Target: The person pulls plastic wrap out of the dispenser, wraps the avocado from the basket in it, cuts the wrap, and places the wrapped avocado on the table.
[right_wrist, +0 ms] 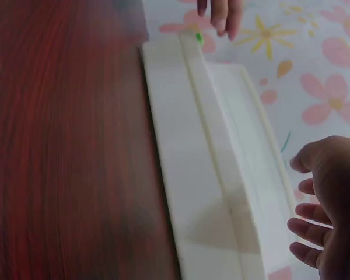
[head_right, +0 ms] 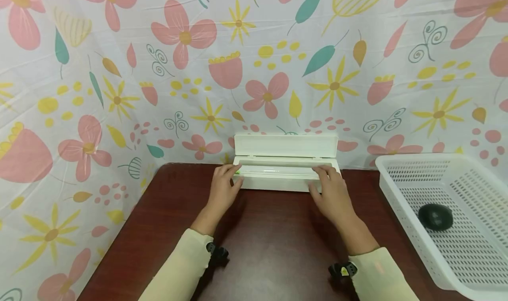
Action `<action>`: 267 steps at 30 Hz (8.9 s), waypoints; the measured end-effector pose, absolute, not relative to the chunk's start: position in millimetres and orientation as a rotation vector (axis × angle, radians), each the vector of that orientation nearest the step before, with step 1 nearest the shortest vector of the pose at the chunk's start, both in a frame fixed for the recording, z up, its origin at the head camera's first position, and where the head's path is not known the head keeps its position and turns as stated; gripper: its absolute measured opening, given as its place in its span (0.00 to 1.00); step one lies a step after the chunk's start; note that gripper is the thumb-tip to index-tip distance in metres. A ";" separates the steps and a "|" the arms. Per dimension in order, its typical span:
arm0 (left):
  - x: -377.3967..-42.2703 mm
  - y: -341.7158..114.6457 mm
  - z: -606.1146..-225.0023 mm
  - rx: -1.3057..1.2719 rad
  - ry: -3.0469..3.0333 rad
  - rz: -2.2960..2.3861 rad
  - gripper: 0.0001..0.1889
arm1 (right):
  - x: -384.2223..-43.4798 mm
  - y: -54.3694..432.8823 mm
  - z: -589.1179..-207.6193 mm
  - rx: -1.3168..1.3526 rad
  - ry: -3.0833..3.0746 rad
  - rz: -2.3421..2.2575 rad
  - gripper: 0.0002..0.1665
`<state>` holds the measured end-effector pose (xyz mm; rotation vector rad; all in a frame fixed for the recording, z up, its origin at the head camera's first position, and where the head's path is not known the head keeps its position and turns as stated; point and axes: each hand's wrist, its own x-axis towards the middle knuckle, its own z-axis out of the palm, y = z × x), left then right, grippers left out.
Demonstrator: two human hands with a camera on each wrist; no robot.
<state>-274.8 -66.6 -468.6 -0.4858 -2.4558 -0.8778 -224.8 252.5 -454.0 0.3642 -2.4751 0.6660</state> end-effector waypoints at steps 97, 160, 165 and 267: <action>-320.6 -70.2 -463.8 -0.496 -2.766 -0.787 0.10 | -265.7 289.6 -460.6 0.057 -2.444 0.862 0.13; -310.1 -71.5 -438.2 -0.532 -2.553 -1.408 0.10 | -257.7 289.1 -456.5 0.006 -2.344 1.237 0.16; -310.7 -72.0 -440.4 -0.517 -2.547 -1.287 0.07 | -258.4 292.0 -460.1 0.056 -2.291 1.282 0.15; -269.8 -94.0 -391.7 -0.637 -2.223 -0.979 0.07 | -218.9 304.8 -413.9 0.234 -2.138 0.866 0.09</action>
